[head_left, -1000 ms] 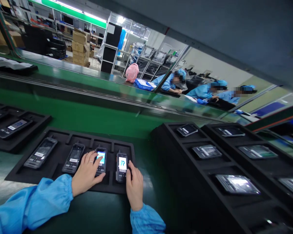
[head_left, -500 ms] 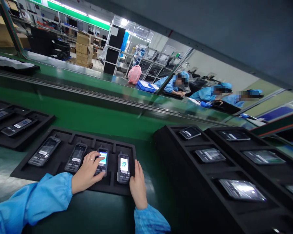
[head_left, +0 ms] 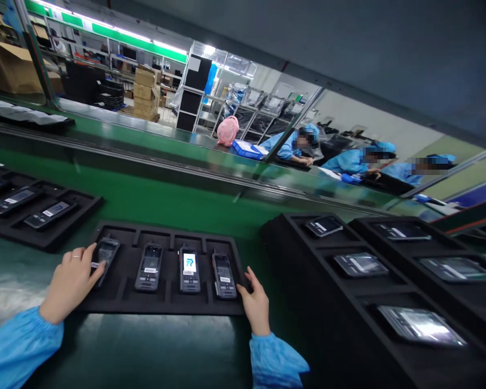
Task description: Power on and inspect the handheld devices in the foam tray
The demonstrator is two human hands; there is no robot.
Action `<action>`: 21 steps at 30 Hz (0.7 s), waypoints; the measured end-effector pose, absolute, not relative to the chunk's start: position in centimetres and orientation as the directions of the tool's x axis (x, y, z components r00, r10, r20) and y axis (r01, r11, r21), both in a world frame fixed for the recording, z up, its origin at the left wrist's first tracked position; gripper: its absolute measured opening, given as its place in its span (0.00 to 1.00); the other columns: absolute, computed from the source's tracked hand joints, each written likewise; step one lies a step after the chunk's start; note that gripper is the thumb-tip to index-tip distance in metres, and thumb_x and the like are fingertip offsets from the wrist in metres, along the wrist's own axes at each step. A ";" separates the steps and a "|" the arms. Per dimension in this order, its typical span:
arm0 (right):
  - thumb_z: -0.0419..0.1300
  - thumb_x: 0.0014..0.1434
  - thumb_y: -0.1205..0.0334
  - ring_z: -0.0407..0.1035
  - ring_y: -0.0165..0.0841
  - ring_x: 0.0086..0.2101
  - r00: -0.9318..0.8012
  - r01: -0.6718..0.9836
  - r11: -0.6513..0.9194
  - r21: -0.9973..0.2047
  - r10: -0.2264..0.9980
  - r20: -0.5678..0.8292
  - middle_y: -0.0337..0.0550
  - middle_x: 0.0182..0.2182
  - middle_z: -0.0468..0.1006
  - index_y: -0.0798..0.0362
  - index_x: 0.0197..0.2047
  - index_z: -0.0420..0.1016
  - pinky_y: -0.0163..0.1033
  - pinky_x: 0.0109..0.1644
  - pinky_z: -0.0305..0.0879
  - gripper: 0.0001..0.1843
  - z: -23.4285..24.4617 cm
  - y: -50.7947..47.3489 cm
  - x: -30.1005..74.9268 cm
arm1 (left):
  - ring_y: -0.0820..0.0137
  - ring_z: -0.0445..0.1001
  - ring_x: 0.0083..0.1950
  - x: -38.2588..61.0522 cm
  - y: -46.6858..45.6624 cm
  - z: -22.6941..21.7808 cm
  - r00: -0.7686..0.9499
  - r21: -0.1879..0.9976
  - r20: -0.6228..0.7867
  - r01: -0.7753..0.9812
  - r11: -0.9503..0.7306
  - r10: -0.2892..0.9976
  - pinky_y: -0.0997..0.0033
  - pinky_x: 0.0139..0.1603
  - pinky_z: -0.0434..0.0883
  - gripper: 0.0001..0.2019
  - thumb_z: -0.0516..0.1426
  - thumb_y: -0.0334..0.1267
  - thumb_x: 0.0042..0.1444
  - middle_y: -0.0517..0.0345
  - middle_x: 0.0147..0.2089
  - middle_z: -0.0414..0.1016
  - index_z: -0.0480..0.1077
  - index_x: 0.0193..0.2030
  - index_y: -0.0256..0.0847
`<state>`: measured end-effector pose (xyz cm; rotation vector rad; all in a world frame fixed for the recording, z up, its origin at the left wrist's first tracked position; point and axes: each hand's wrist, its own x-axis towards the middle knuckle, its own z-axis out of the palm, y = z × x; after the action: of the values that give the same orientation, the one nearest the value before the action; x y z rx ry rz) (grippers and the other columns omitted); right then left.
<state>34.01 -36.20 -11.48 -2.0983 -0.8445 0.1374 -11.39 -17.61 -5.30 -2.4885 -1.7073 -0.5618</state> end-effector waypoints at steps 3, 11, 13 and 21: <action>0.59 0.47 0.49 0.74 0.45 0.49 0.781 0.495 -0.432 -0.753 0.602 0.168 0.48 0.47 0.81 0.50 0.57 0.73 0.54 0.56 0.67 0.33 -11.4 -36.2 33.9 | 0.51 0.69 0.41 -9.4 -18.6 -4.6 0.365 -0.109 0.318 0.931 -0.349 0.875 0.55 0.35 0.70 0.25 0.43 0.48 0.65 0.41 0.41 0.71 0.65 0.60 0.31; 0.60 0.44 0.49 0.75 0.49 0.45 0.822 0.444 -0.479 -0.757 0.554 0.132 0.51 0.43 0.82 0.54 0.57 0.73 0.54 0.51 0.68 0.37 -10.5 -35.7 34.1 | 0.53 0.71 0.40 -6.3 -17.9 -4.7 0.437 -0.116 0.306 0.899 -0.422 0.846 0.56 0.37 0.71 0.24 0.47 0.42 0.63 0.33 0.47 0.71 0.65 0.61 0.30; 0.62 0.43 0.48 0.74 0.50 0.45 0.827 0.446 -0.473 -0.760 0.542 0.148 0.52 0.41 0.83 0.54 0.54 0.75 0.54 0.50 0.68 0.35 -9.7 -35.7 33.9 | 0.53 0.73 0.40 -6.2 -17.4 -5.0 0.419 -0.105 0.300 0.907 -0.407 0.857 0.55 0.37 0.71 0.25 0.48 0.40 0.62 0.31 0.50 0.71 0.63 0.64 0.31; 0.53 0.61 0.47 0.73 0.45 0.50 0.719 0.603 -0.213 -0.769 0.563 0.408 0.55 0.48 0.79 0.55 0.50 0.76 0.53 0.57 0.66 0.24 -4.0 -35.8 25.3 | 0.63 0.75 0.39 -7.3 -17.6 -1.4 0.130 0.908 0.003 0.415 -0.057 0.991 0.60 0.42 0.75 0.38 0.56 0.54 0.54 0.51 0.45 0.71 0.56 0.70 0.42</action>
<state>25.26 -35.76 -3.99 -1.8799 -0.9041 -0.0475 -7.32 -17.59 -1.42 -2.7537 -2.4111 -1.5484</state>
